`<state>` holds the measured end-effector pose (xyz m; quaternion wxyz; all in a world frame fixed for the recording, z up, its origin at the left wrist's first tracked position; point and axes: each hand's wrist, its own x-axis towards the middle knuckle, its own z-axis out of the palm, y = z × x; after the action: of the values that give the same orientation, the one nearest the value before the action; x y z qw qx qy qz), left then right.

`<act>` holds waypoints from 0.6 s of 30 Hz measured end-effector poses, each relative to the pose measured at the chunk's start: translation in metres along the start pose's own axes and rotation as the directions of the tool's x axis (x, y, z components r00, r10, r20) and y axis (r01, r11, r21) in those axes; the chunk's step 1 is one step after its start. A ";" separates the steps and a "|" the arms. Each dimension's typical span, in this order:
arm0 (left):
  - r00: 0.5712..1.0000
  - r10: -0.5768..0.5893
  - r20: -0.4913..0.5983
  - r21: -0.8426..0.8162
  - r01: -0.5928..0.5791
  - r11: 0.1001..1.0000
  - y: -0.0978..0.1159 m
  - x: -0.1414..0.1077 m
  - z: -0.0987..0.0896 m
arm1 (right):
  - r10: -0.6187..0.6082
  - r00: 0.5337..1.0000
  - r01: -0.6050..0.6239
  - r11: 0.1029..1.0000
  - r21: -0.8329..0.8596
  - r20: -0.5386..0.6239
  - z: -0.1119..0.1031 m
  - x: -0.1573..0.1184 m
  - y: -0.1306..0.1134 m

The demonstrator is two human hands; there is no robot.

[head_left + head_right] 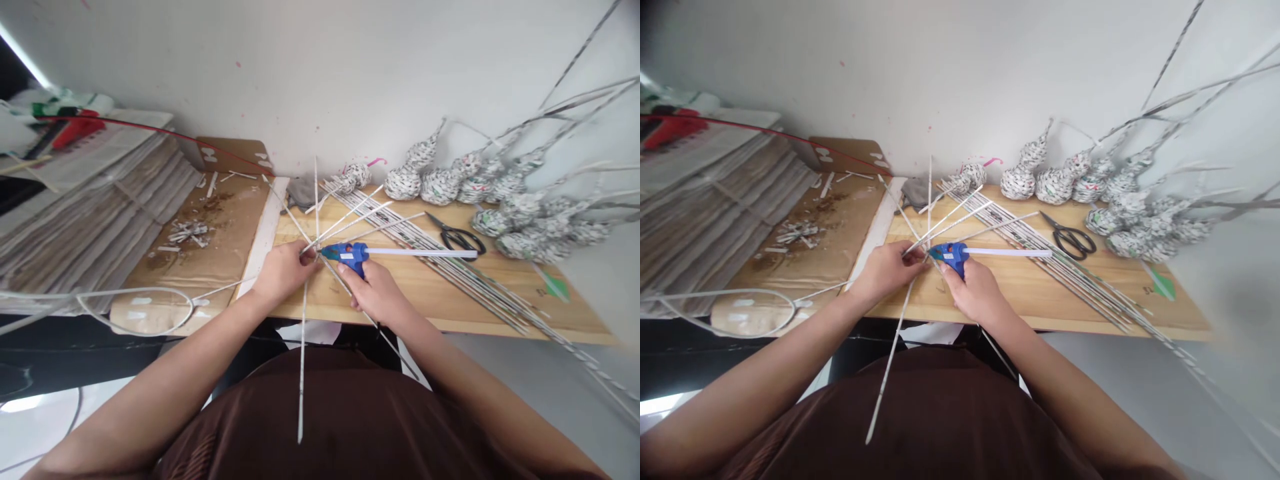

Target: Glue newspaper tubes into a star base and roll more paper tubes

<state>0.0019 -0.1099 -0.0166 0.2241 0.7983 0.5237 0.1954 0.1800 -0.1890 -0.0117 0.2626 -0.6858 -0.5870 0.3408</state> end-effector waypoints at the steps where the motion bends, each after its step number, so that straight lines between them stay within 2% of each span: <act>1: 1.000 -0.001 -0.003 0.002 0.001 1.000 0.000 -0.001 0.000 | 0.002 1.000 -0.002 1.000 -0.005 0.001 0.000 0.000 0.000; 7: 1.000 -0.003 -0.009 0.039 0.003 0.999 0.001 -0.002 0.001 | 0.003 1.000 -0.003 1.000 -0.012 -0.002 -0.001 0.000 0.000; 13: 0.998 -0.016 -0.060 0.038 0.018 0.999 0.002 -0.004 0.002 | 0.075 0.997 -0.077 0.993 0.091 0.024 0.000 0.000 -0.001; 18: 0.995 -0.047 -0.083 -0.031 0.045 0.999 -0.002 0.020 -0.013 | 0.047 0.999 -0.048 0.997 0.065 0.018 -0.001 0.000 0.000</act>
<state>0.0010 -0.0883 -0.0059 0.2180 0.7738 0.5480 0.2310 0.1807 -0.1888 -0.0113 0.2722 -0.6876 -0.5613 0.3715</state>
